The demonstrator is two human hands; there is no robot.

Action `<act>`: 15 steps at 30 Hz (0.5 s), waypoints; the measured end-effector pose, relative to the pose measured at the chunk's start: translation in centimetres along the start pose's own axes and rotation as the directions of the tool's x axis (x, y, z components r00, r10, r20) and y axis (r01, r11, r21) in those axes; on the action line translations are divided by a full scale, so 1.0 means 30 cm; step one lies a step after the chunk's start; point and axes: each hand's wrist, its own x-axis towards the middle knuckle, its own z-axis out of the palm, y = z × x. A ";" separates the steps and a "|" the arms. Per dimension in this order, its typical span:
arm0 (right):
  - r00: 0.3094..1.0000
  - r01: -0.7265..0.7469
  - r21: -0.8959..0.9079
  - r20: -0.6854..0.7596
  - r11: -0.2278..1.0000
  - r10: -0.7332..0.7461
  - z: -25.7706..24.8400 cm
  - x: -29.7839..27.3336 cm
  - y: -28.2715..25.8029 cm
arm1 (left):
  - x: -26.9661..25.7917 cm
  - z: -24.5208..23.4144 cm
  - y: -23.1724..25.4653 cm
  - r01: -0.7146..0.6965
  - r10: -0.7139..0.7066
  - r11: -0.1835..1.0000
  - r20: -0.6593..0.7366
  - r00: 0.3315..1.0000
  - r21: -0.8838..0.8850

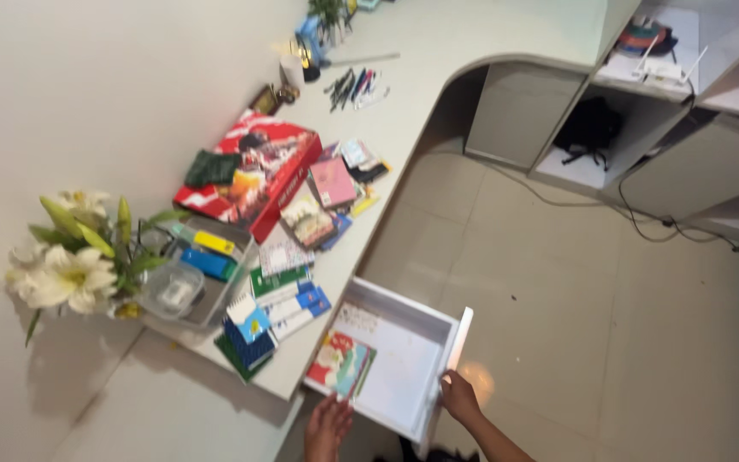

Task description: The person organizes stationery items on a white desk by placing them into an open drawer. They handle various notebooks, notepads, and small boxes, stacking them neatly inside the drawer.

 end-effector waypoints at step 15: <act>0.965 0.215 0.019 0.150 0.976 -0.215 -0.105 0.124 0.070 | -0.114 0.107 -0.095 -0.137 0.111 0.984 -0.205 0.972 -0.117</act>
